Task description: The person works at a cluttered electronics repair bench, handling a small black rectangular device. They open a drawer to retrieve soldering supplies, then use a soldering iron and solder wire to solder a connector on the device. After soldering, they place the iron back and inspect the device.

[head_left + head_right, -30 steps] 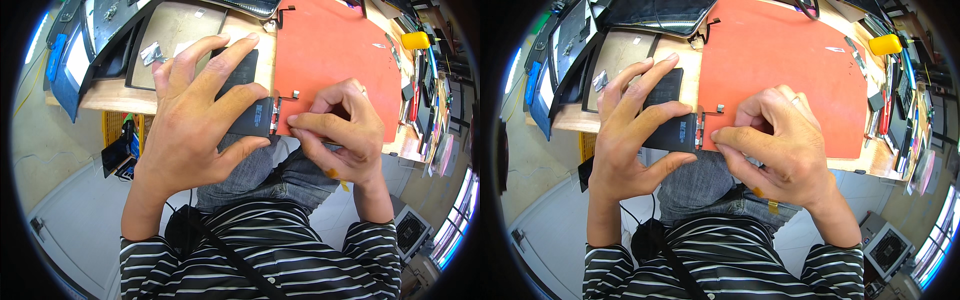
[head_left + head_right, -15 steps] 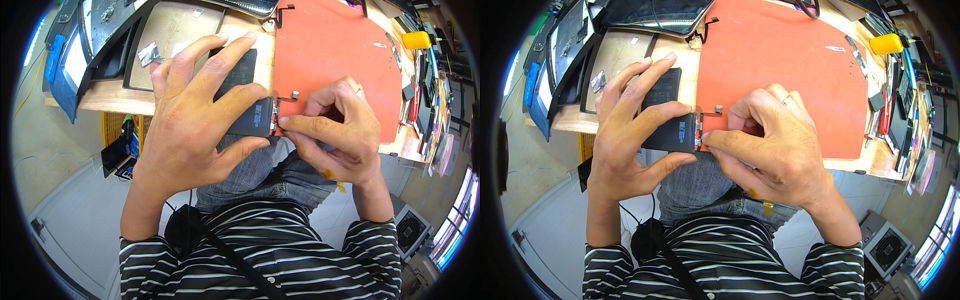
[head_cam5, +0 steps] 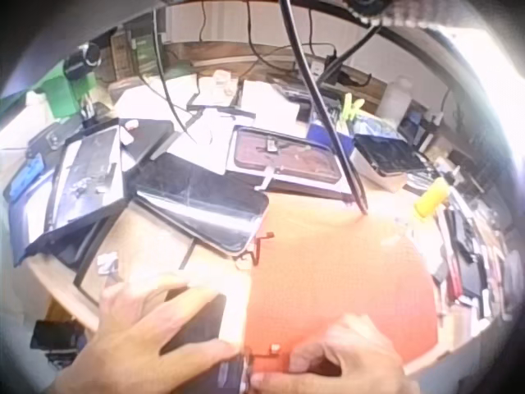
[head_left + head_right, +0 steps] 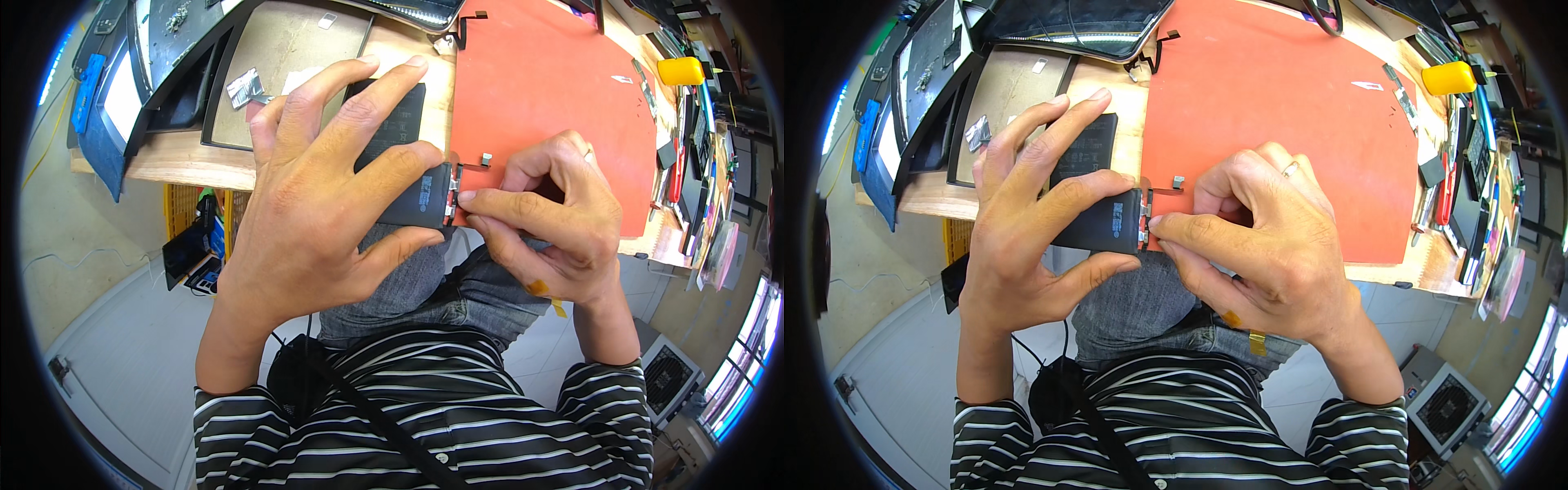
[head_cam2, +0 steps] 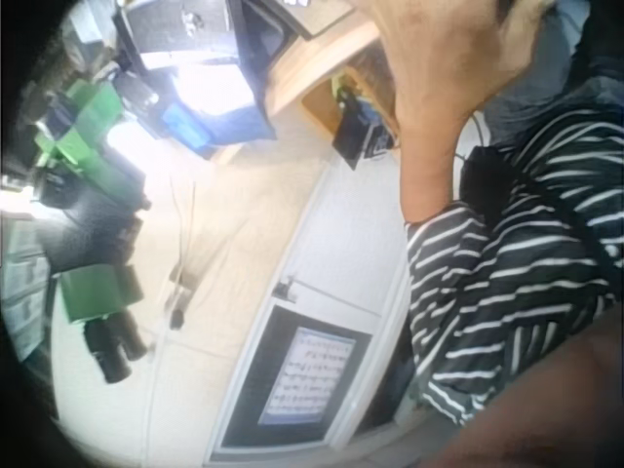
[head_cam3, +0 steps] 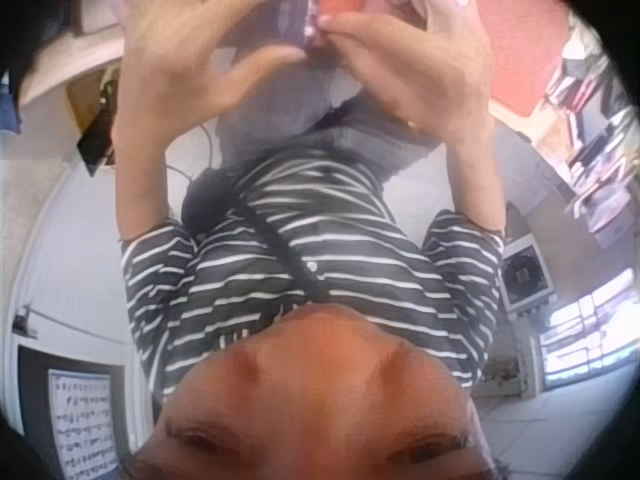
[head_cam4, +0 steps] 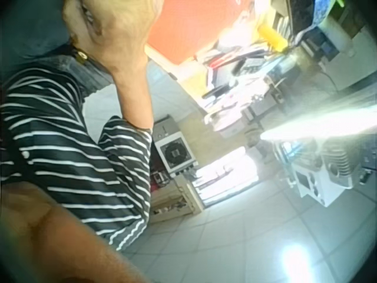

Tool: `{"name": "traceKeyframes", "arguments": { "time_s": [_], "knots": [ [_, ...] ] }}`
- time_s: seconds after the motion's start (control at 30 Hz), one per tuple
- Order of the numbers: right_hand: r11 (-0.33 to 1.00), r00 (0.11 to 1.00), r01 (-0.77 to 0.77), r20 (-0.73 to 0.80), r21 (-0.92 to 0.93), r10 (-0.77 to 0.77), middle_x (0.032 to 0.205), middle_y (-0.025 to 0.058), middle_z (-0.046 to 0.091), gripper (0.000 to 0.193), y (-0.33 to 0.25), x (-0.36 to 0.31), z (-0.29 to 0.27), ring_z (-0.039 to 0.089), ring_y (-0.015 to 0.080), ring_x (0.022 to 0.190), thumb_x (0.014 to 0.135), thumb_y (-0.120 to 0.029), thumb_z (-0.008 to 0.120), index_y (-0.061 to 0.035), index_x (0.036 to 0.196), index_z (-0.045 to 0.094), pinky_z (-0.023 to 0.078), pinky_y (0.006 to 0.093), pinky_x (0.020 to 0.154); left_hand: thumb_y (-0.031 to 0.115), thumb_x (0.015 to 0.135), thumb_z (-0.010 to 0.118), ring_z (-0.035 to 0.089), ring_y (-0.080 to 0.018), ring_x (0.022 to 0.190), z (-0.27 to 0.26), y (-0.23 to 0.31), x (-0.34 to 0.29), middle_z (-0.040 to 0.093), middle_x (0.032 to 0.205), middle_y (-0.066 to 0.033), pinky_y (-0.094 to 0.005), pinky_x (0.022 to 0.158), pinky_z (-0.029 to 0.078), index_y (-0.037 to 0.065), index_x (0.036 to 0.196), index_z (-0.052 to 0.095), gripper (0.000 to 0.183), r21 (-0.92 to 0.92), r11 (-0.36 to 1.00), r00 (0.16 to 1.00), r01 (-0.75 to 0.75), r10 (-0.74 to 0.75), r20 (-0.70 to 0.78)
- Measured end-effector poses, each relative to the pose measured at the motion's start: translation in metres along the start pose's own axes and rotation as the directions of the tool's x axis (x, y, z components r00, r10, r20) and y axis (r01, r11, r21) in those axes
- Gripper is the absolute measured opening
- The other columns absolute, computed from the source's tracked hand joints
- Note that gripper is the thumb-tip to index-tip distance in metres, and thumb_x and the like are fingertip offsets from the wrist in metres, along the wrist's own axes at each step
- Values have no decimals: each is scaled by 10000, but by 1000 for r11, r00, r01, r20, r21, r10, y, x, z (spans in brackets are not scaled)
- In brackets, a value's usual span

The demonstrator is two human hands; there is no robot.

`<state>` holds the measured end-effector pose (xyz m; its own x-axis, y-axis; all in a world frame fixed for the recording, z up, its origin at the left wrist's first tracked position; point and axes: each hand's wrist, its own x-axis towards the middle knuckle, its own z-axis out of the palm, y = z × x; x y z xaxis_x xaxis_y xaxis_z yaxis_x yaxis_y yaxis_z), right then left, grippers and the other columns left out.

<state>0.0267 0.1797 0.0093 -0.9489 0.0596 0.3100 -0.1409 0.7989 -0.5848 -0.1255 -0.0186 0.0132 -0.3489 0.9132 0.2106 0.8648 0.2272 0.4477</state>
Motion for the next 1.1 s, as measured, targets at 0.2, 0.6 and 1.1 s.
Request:
{"name": "traceKeyframes", "arguments": {
  "time_s": [0.2,0.6,1.1],
  "knots": [
    [1000,999,7,-45,2,-7,833,-17,568,279,1,-1,4,507,165,699,667,-63,846,-136,933,811,347,326,624,490,662,890,455,-385,1437,0,0,0,556,1555,-133,-518,1138,327,167,1103,777,558,1,1000,1000,0,0,1],
    [1000,997,-4,-80,12,5,817,-5,589,269,1,-1,7,518,161,693,673,-54,861,-113,932,815,363,324,638,500,670,878,453,-381,1440,-3,1,0,557,1554,-128,-522,1137,325,172,1107,778,556,19,1000,1000,13,-13,17],
    [1000,997,0,-75,22,2,819,4,583,293,2,-1,5,526,173,700,673,-47,851,-104,959,815,378,324,639,483,661,889,449,-378,1442,-2,2,-1,555,1555,-127,-529,1135,330,168,1100,774,552,6,999,999,35,-35,11]
  ]
}}
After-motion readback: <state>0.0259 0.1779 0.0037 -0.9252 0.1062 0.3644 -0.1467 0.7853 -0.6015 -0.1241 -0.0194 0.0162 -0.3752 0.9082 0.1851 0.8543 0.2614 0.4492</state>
